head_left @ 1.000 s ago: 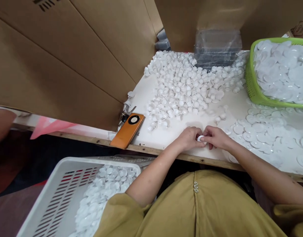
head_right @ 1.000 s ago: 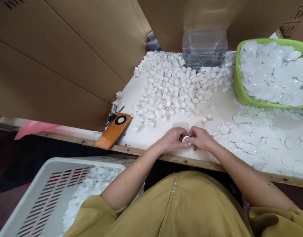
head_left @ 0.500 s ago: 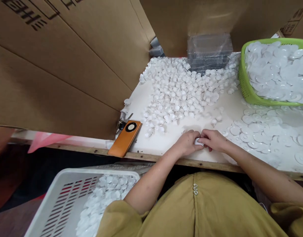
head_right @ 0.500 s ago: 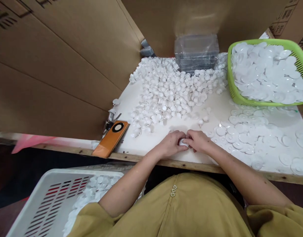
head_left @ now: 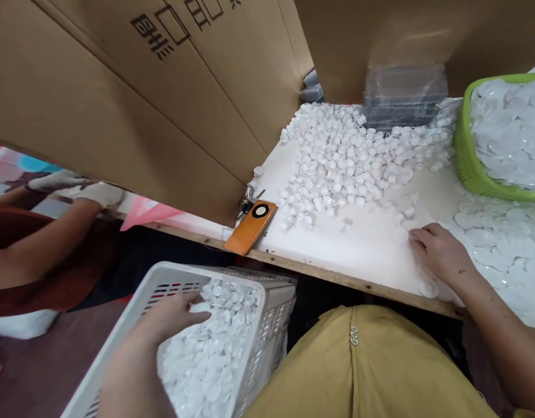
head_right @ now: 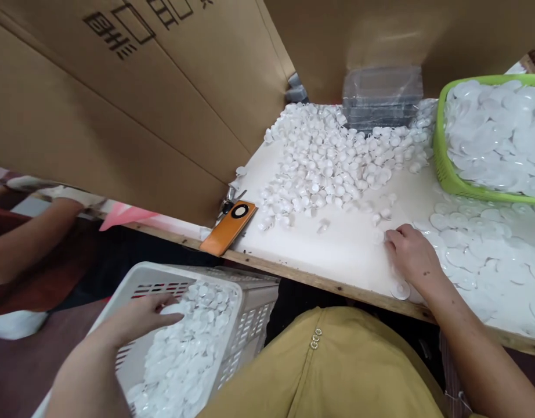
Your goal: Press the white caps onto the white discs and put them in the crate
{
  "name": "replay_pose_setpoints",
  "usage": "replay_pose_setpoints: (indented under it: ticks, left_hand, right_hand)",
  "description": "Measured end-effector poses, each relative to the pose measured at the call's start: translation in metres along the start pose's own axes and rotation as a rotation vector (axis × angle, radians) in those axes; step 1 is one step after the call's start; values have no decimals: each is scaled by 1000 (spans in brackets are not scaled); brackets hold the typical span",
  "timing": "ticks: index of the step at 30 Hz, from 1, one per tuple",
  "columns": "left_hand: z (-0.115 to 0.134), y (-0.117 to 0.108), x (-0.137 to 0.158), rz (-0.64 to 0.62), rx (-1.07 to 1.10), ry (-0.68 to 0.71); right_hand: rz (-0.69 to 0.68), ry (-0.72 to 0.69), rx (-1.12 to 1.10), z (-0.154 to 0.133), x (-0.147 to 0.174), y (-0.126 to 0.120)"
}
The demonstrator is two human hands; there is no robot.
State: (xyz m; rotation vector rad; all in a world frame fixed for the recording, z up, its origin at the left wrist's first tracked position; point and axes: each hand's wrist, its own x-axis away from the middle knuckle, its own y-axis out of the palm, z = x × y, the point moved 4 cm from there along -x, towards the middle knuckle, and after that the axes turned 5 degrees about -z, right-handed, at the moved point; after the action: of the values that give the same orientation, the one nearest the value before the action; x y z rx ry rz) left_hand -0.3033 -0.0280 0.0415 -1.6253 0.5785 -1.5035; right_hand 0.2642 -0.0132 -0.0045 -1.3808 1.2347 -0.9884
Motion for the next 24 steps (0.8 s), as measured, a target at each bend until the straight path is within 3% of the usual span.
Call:
replay_pose_setpoints:
  ticks: [2,3,5,8,12,15,17,20,24]
  left_hand:
    - [-15,9,0,-31,2,-40]
    - [-11,10,0,-1,4,-50]
    - [22,5,0,164,47,-30]
    - [121,1,-4,310,185,149]
    - [267,19,-19,252,161,435]
    - [325,34,-34,250,115,501]
    - [338,41,-41,240,140,561]
    - [334,51,-41,222,191,705]
    - [321,65,-32,193,245,804]
  right_hand:
    - [40,28,-20,3,2,0]
    - [65,51,-36,4,2,-1]
    - [121,108,-84,6,2,-7]
    - [127,203,-268,3,-2,-16]
    - [-53,304,-694,-18,-3,-12]
    - [-158,312,-988,-35,1,-1]
    - [-207,336,-1164,-41,4,7]
    - [-240,391,-1351,-43,5,15]
    - [-244,394,-1371,-46,-5,12]
